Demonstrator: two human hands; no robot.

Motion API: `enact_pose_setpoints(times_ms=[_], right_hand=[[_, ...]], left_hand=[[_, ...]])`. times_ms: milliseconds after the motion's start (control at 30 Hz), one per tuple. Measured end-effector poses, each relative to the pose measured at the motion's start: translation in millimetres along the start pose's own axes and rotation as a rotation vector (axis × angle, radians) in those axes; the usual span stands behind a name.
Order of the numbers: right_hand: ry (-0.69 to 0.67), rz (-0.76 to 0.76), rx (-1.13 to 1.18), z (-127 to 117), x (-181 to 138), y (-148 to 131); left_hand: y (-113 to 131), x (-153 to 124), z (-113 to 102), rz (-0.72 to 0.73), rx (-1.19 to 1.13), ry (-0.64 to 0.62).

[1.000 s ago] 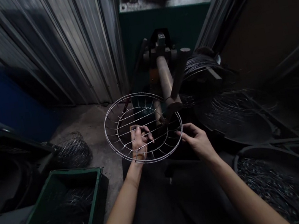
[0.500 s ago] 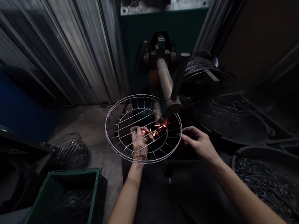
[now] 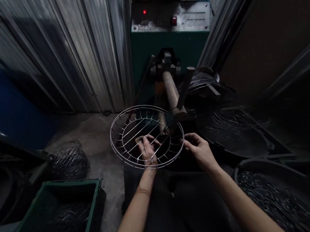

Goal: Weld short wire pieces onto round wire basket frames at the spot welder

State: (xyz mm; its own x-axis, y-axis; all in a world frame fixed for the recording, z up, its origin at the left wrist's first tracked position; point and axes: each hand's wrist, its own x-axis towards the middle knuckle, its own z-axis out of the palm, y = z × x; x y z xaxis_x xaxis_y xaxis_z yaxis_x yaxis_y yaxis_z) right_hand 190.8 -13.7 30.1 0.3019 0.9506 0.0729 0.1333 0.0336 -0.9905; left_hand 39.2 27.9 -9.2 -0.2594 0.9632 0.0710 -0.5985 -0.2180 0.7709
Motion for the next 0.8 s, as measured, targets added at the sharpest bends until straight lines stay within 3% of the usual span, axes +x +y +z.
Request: enact_pose_setpoints(times_ms=[500, 667, 733, 800], right_hand=[[0.043, -0.039, 0.062, 11.3, 28.5, 2.0], [0.030, -0.041, 0.053, 3.8, 29.0, 2.2], [0.019, -0.036, 0.025, -3.5, 24.2, 4.1], [-0.011, -0.027, 0.032, -9.4, 17.6, 6.6]], left_hand=[[-7.9, 2.9, 13.6, 0.054, 0.041, 0.027], [-4.6, -6.1, -4.4, 0.117, 0.092, -0.129], [0.0, -2.5, -17.6, 0.026, 0.089, -0.188], [7.6, 8.5, -27.8, -0.175, 0.033, -0.235]])
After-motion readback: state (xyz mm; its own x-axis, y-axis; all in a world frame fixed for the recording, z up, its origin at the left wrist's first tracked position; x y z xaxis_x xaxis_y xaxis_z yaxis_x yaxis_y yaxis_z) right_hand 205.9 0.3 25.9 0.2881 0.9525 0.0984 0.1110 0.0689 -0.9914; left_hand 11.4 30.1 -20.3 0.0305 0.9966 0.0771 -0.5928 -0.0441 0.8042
